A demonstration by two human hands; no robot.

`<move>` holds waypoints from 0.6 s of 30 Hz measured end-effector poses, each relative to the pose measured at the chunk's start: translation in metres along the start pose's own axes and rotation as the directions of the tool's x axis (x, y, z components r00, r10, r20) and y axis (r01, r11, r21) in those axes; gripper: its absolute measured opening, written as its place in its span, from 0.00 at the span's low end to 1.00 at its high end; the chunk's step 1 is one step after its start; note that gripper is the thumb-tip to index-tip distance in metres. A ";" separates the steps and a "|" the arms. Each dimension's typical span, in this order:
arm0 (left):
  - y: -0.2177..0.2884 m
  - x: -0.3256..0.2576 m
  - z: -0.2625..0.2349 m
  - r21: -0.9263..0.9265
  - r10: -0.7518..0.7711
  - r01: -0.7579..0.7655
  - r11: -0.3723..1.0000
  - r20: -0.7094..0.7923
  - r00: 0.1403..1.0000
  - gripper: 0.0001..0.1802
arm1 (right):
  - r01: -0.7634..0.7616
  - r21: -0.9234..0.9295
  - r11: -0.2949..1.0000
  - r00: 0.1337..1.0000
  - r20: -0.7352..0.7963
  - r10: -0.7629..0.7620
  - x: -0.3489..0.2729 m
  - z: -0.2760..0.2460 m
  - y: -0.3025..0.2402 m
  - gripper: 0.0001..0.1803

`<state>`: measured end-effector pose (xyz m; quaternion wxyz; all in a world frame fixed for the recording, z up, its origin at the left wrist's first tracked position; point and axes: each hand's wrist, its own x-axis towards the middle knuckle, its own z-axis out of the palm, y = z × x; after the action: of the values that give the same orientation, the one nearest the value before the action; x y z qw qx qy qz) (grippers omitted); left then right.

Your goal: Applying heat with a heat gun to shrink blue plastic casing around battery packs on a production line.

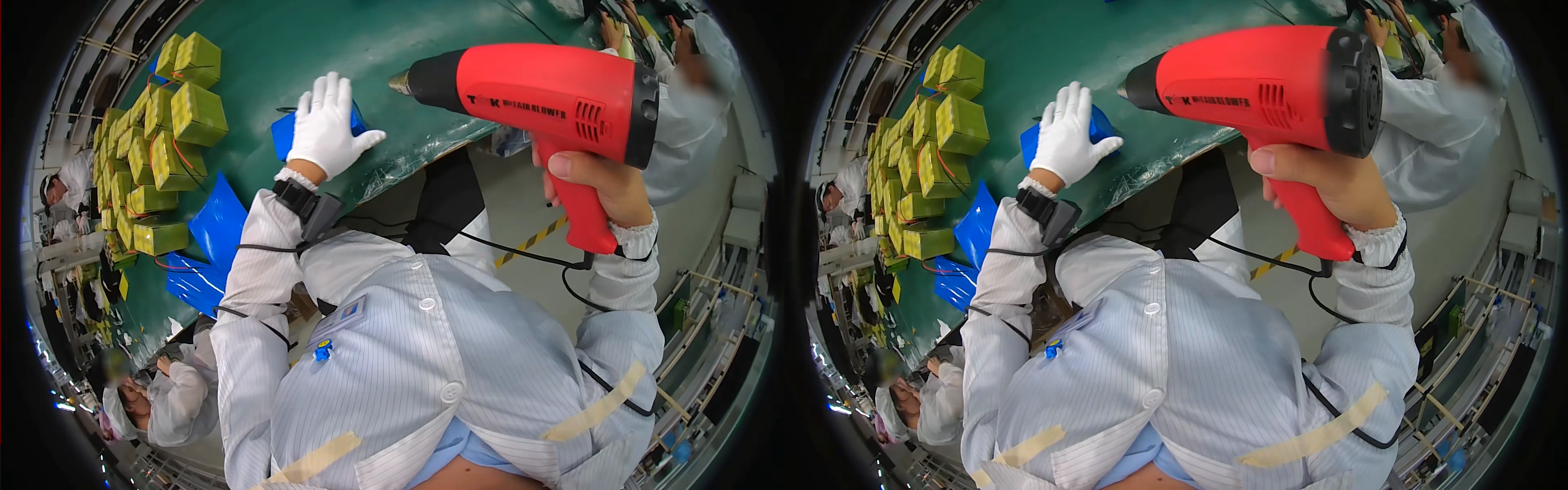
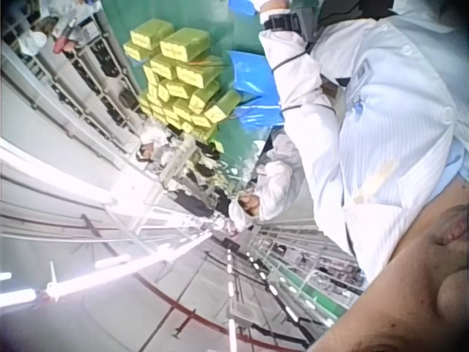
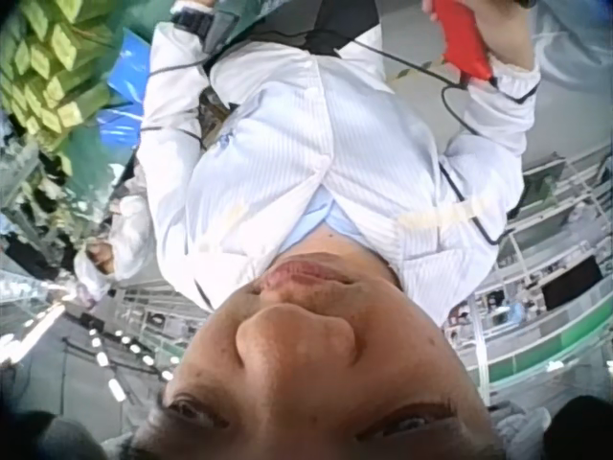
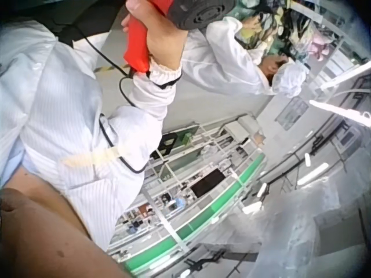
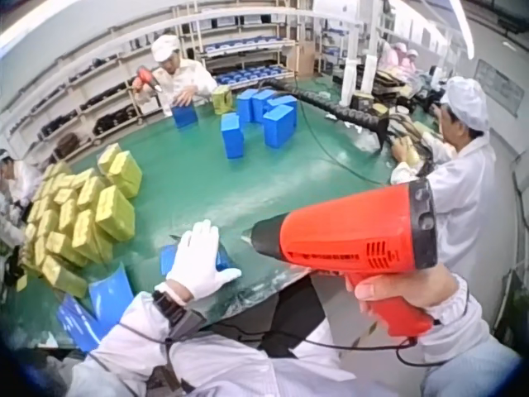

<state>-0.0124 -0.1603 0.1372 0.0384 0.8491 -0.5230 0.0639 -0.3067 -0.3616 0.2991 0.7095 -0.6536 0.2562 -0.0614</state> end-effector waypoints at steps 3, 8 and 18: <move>0.007 0.001 0.002 -0.025 0.095 -0.096 0.995 -0.018 0.995 0.52 | -0.037 -0.018 0.999 0.998 -0.047 0.036 -0.001 -0.003 0.006 0.29; -0.026 -0.015 -0.010 -0.017 -0.056 0.056 0.998 0.003 0.998 0.55 | -0.011 0.032 0.999 1.000 -0.007 0.011 -0.008 -0.012 0.017 0.29; -0.041 0.007 -0.004 -0.054 -0.051 0.062 0.997 0.192 0.980 0.48 | 0.033 0.052 0.998 0.999 -0.004 -0.032 -0.007 -0.017 0.079 0.17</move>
<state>0.0276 -0.1477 0.1421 0.0155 0.8643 -0.5015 -0.0342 -0.3400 -0.3624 0.2250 0.7248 -0.6390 0.2448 -0.0805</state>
